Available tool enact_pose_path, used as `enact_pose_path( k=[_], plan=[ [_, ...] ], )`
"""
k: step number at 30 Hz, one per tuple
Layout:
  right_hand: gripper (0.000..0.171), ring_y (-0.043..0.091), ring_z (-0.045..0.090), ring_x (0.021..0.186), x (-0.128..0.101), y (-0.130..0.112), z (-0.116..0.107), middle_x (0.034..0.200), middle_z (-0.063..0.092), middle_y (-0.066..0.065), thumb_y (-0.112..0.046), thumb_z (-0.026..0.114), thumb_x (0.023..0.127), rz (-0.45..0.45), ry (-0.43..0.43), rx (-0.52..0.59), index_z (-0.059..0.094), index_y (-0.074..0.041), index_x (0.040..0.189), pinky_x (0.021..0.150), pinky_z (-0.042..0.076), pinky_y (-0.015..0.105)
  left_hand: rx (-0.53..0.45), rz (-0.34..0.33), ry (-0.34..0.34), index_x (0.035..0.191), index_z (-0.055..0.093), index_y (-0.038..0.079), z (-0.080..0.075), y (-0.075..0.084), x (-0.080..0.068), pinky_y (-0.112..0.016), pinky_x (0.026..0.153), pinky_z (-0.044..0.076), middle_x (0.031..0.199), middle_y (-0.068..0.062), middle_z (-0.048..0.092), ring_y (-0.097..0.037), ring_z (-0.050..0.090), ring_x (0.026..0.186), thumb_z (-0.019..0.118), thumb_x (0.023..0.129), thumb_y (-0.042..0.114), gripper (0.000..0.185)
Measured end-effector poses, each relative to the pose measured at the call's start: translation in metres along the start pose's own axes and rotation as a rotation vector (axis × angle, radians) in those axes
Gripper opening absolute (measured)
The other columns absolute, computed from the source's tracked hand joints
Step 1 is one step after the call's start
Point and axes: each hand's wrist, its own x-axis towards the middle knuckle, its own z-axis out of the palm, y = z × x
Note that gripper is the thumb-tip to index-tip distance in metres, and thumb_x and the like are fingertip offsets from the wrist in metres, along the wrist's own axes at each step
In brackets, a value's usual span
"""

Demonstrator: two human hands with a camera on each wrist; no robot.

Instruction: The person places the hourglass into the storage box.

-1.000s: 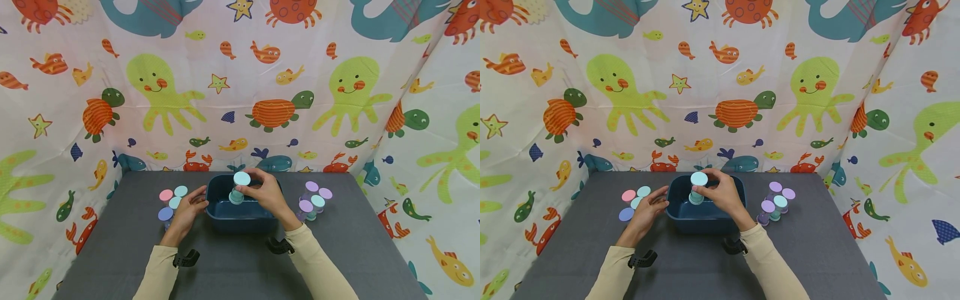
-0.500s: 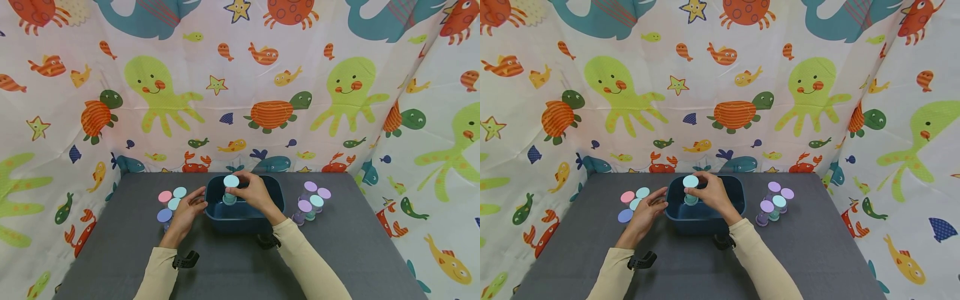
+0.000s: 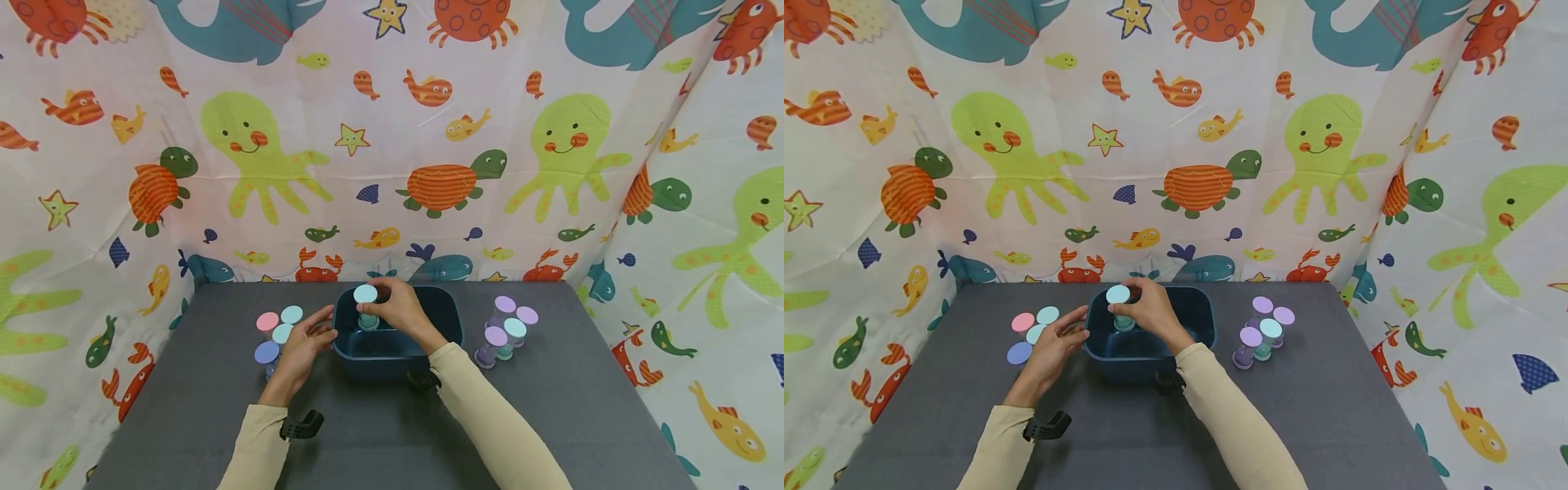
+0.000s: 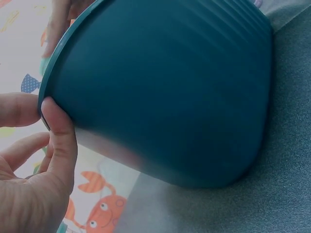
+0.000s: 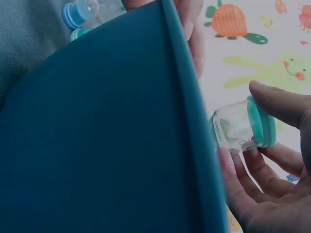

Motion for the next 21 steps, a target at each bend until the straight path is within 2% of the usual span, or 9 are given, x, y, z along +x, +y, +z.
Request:
enact_pose_path(
  k=[8,13,21],
  plan=[
    [0.047,0.018,0.064,0.095,0.009,0.009,0.011,0.106,0.068,0.003,-0.037,0.080,0.081,0.026,-0.049,-0.051,0.066,-0.015,0.120,0.077,0.055,0.030,0.011,-0.012,-0.001,0.145,0.048,0.019,0.000,0.001,0.000,-0.024,0.087,0.053,0.140,-0.008,0.049,-0.020,0.052,0.116,0.059,0.096,0.009,0.052],
    [0.048,0.015,0.061,0.087,0.010,0.013,0.019,0.098,0.067,0.001,-0.037,0.081,0.080,0.035,-0.059,-0.074,0.066,-0.015,0.119,0.071,0.053,0.028,0.006,-0.015,0.000,0.145,0.048,0.018,0.000,0.001,0.000,-0.023,0.086,0.053,0.139,-0.007,0.049,-0.020,0.053,0.115,0.060,0.095,0.009,0.052],
    [0.049,0.014,0.063,0.087,0.015,0.016,0.026,0.102,0.069,0.003,-0.034,0.081,0.080,0.032,-0.083,-0.124,0.066,-0.011,0.121,0.075,0.055,0.029,0.015,-0.004,-0.013,0.146,0.046,0.017,-0.001,0.001,0.000,-0.023,0.086,0.052,0.142,-0.008,0.048,-0.024,0.050,0.121,0.058,0.097,0.008,0.052]
  ],
)
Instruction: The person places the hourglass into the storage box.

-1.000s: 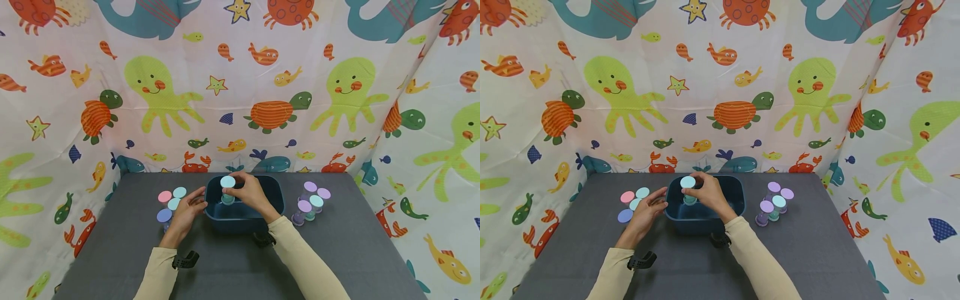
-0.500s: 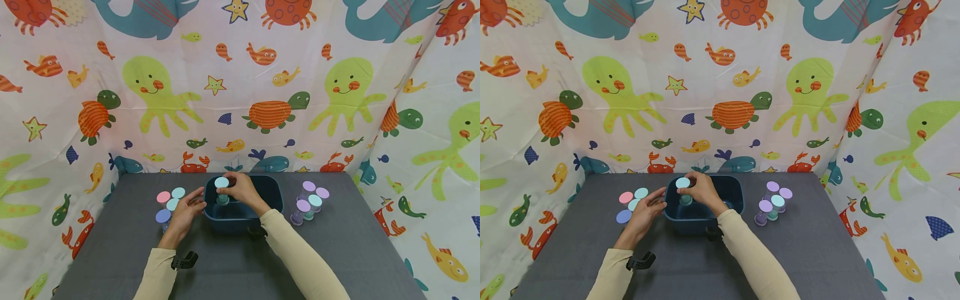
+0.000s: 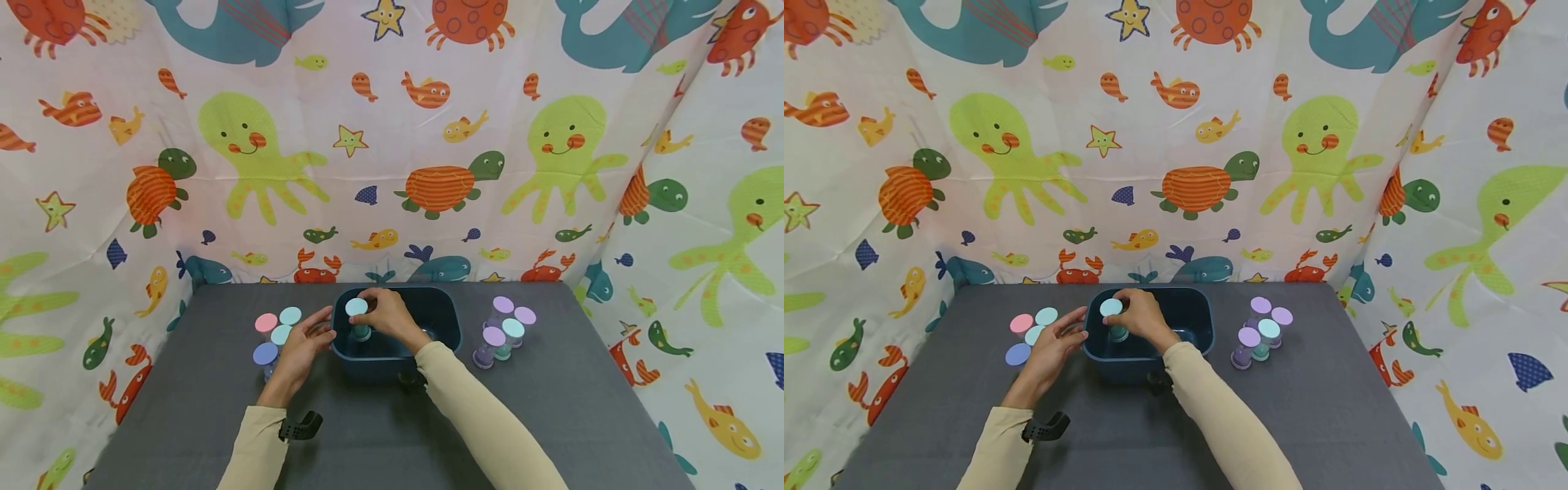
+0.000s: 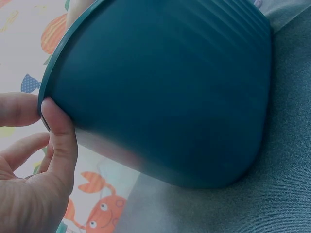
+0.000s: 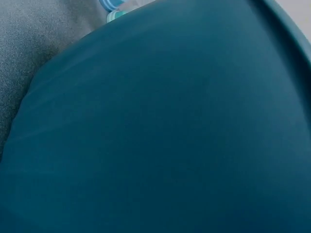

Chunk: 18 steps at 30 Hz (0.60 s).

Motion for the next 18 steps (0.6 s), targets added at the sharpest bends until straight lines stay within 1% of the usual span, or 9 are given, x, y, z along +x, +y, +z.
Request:
enact_pose_path(
  k=[4,9,15,18],
  plan=[
    [0.049,0.015,0.064,0.088,0.0029,-0.0003,0.0011,0.104,0.071,0.006,-0.032,0.081,0.080,-0.005,-0.017,-0.041,0.067,-0.009,0.120,0.076,0.055,0.030,0.003,0.007,-0.006,0.147,0.045,0.016,0.0009,-0.0007,0.0005,-0.021,0.085,0.052,0.143,-0.011,0.046,-0.029,0.049,0.124,0.057,0.097,0.007,0.052],
    [0.049,0.017,0.064,0.089,0.0060,0.0012,0.0037,0.107,0.071,0.007,-0.030,0.083,0.079,-0.005,-0.034,-0.098,0.068,-0.008,0.120,0.079,0.055,0.032,0.006,0.007,-0.007,0.147,0.045,0.015,0.0008,-0.0007,0.0003,-0.021,0.085,0.052,0.144,-0.013,0.045,-0.030,0.048,0.124,0.056,0.097,0.006,0.052],
    [0.053,0.021,0.064,0.094,0.0083,0.0031,0.0056,0.114,0.070,0.009,-0.031,0.083,0.079,0.022,-0.039,-0.129,0.067,-0.007,0.123,0.082,0.055,0.036,-0.007,0.003,-0.002,0.146,0.046,0.016,0.0011,-0.0009,0.0007,-0.021,0.085,0.053,0.143,-0.013,0.047,-0.034,0.047,0.128,0.056,0.097,0.005,0.051],
    [0.053,0.022,0.064,0.094,0.0092,0.0025,0.0063,0.114,0.070,0.011,-0.031,0.083,0.079,0.037,-0.039,-0.142,0.067,-0.007,0.123,0.082,0.054,0.037,-0.005,0.008,-0.001,0.146,0.046,0.015,0.0008,-0.0011,0.0008,-0.021,0.085,0.053,0.143,-0.013,0.047,-0.035,0.046,0.128,0.056,0.097,0.005,0.051]
  ],
)
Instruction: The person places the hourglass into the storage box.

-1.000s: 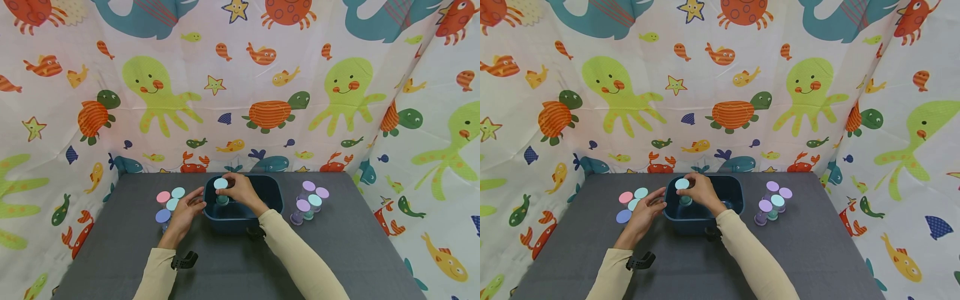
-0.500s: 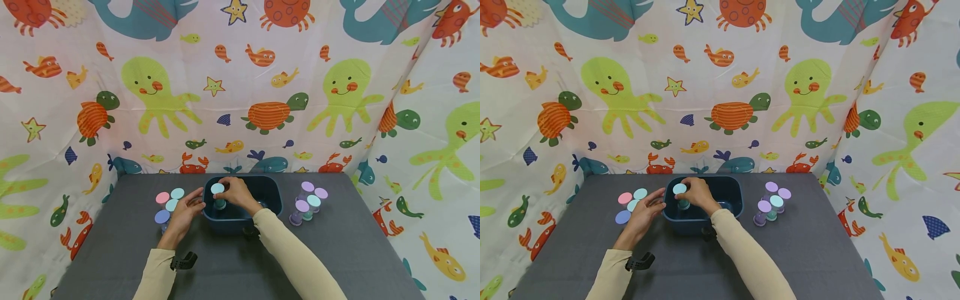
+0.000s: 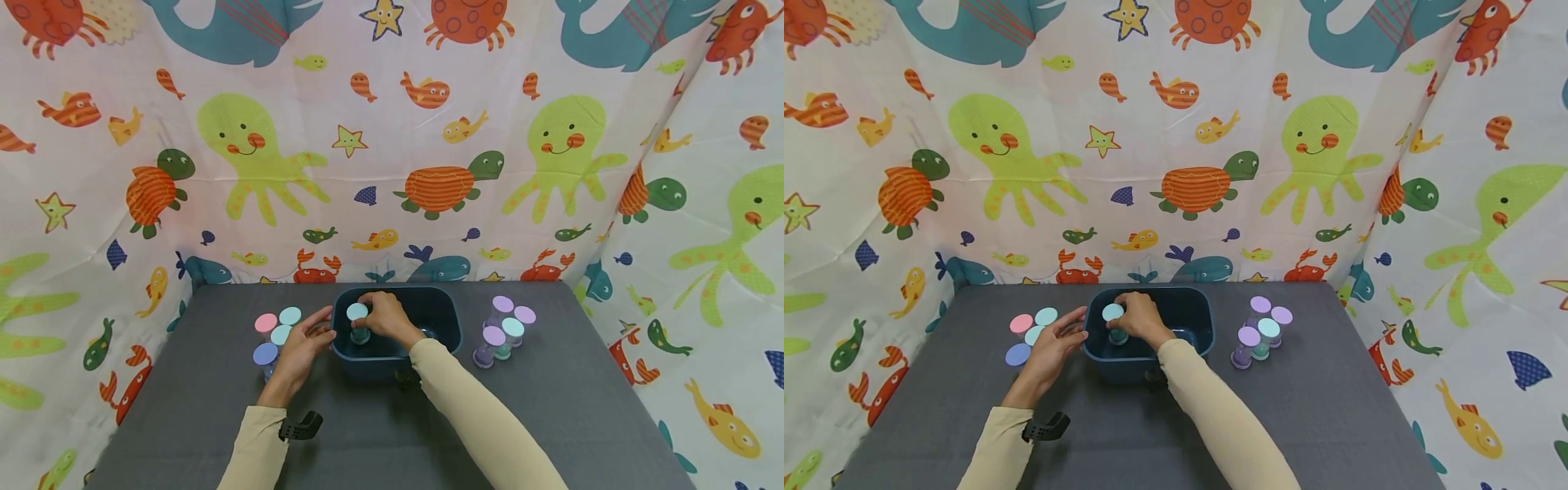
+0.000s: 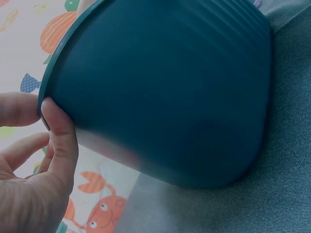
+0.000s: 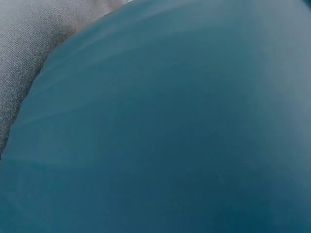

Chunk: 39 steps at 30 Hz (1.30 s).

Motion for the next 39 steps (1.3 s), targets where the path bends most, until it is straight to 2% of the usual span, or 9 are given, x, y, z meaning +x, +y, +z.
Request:
enact_pose_path(
  k=[7,13,22,29,33,39],
  plan=[
    [0.050,0.024,0.064,0.093,0.002,-0.001,0.003,0.111,0.070,0.010,-0.032,0.083,0.078,0.052,0.007,-0.024,0.068,-0.009,0.120,0.082,0.054,0.038,0.023,0.000,0.010,0.145,0.048,0.018,-0.001,-0.001,0.001,-0.022,0.086,0.052,0.141,-0.009,0.048,-0.022,0.050,0.119,0.059,0.096,0.009,0.051],
    [0.052,0.024,0.063,0.092,0.003,0.000,0.004,0.114,0.069,0.012,-0.031,0.083,0.079,0.089,-0.017,-0.022,0.067,-0.007,0.123,0.083,0.054,0.039,0.017,-0.002,0.012,0.145,0.047,0.017,-0.001,-0.001,0.001,-0.022,0.084,0.052,0.142,-0.010,0.047,-0.021,0.050,0.118,0.059,0.096,0.008,0.051],
    [0.053,0.022,0.062,0.092,0.003,0.003,0.004,0.112,0.068,0.010,-0.030,0.083,0.078,0.085,-0.037,-0.002,0.065,-0.008,0.123,0.085,0.054,0.039,-0.002,0.000,0.007,0.146,0.047,0.016,0.000,0.001,0.001,-0.022,0.084,0.052,0.142,-0.009,0.047,-0.026,0.049,0.123,0.057,0.097,0.007,0.051],
    [0.057,0.023,0.062,0.098,-0.001,0.004,0.000,0.118,0.066,0.010,-0.031,0.082,0.080,0.075,-0.066,0.026,0.061,-0.009,0.128,0.089,0.053,0.040,-0.016,0.014,0.011,0.145,0.048,0.016,0.001,-0.002,0.001,-0.022,0.084,0.053,0.138,-0.010,0.048,-0.017,0.054,0.112,0.059,0.096,0.006,0.051],
    [0.052,0.023,0.063,0.101,-0.004,0.004,-0.006,0.119,0.066,0.009,-0.031,0.080,0.082,0.054,-0.047,0.068,0.061,-0.011,0.127,0.090,0.054,0.040,-0.023,0.025,0.004,0.145,0.047,0.014,-0.001,-0.004,0.003,-0.022,0.083,0.053,0.138,-0.012,0.047,-0.013,0.055,0.107,0.059,0.095,0.006,0.052],
    [0.049,0.022,0.064,0.101,-0.014,0.001,-0.017,0.118,0.066,0.009,-0.028,0.076,0.085,0.017,-0.010,0.132,0.061,-0.009,0.128,0.087,0.055,0.038,-0.017,0.024,-0.003,0.145,0.047,0.014,-0.001,-0.005,0.003,-0.021,0.084,0.052,0.140,-0.013,0.047,-0.016,0.053,0.110,0.058,0.096,0.006,0.051]
  ],
)
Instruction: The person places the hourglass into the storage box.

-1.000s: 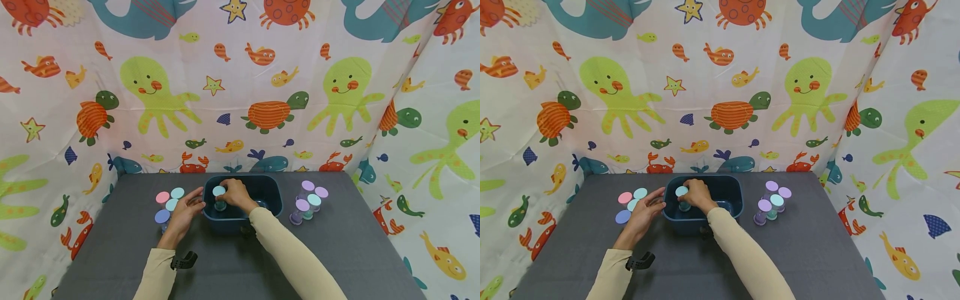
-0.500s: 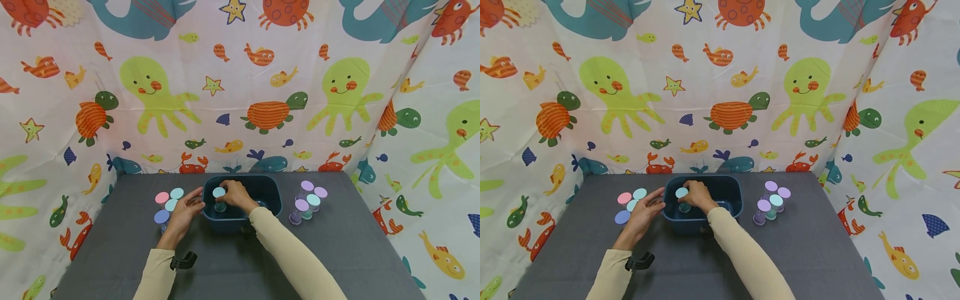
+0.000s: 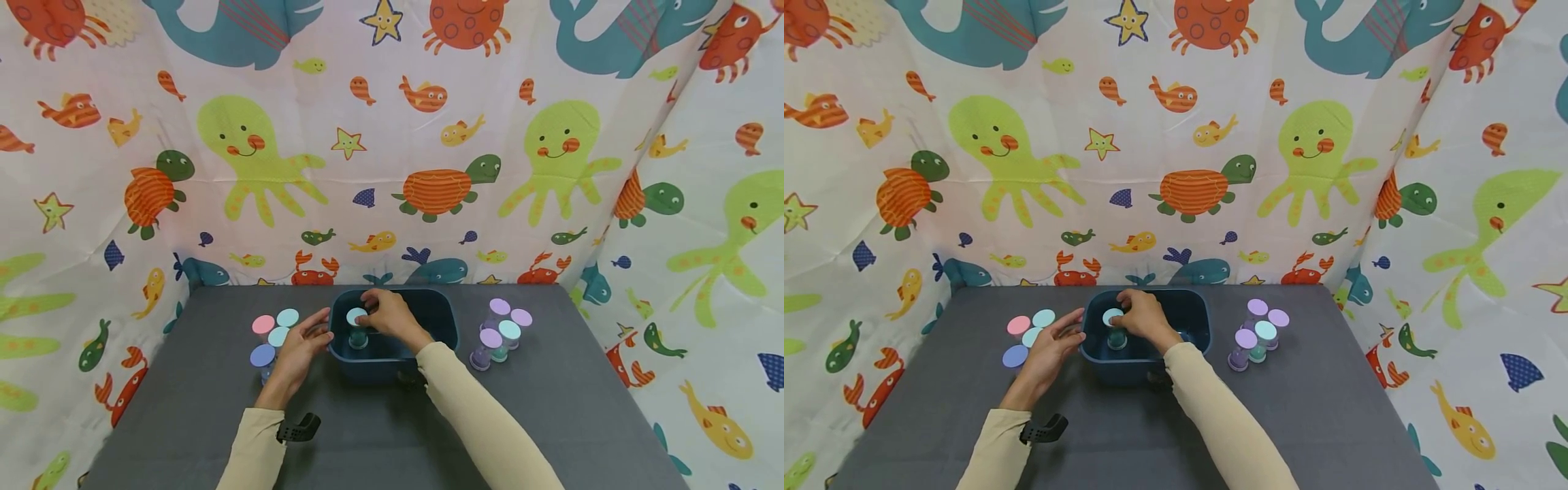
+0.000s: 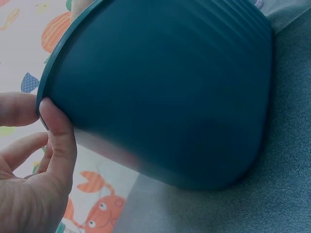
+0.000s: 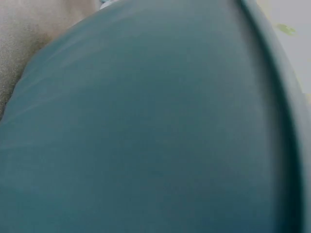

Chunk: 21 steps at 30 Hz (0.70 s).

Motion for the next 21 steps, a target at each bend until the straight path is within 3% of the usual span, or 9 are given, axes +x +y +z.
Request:
enact_pose_path(
  k=[9,21],
  plan=[
    [0.043,0.024,0.066,0.106,-0.019,-0.003,-0.016,0.121,0.067,0.009,-0.027,0.073,0.088,-0.050,0.057,0.055,0.062,-0.011,0.126,0.087,0.056,0.039,0.007,-0.012,0.016,0.145,0.048,0.017,0.001,0.002,-0.002,-0.023,0.085,0.053,0.139,-0.009,0.049,-0.017,0.054,0.112,0.059,0.095,0.007,0.052],
    [0.035,0.021,0.068,0.101,-0.048,0.007,-0.036,0.118,0.068,0.009,-0.025,0.074,0.088,-0.109,0.187,0.090,0.065,-0.018,0.121,0.084,0.056,0.041,-0.006,-0.003,0.002,0.146,0.047,0.013,0.000,0.002,-0.001,-0.021,0.082,0.053,0.140,-0.016,0.047,-0.017,0.054,0.109,0.058,0.095,0.003,0.052]
  ],
)
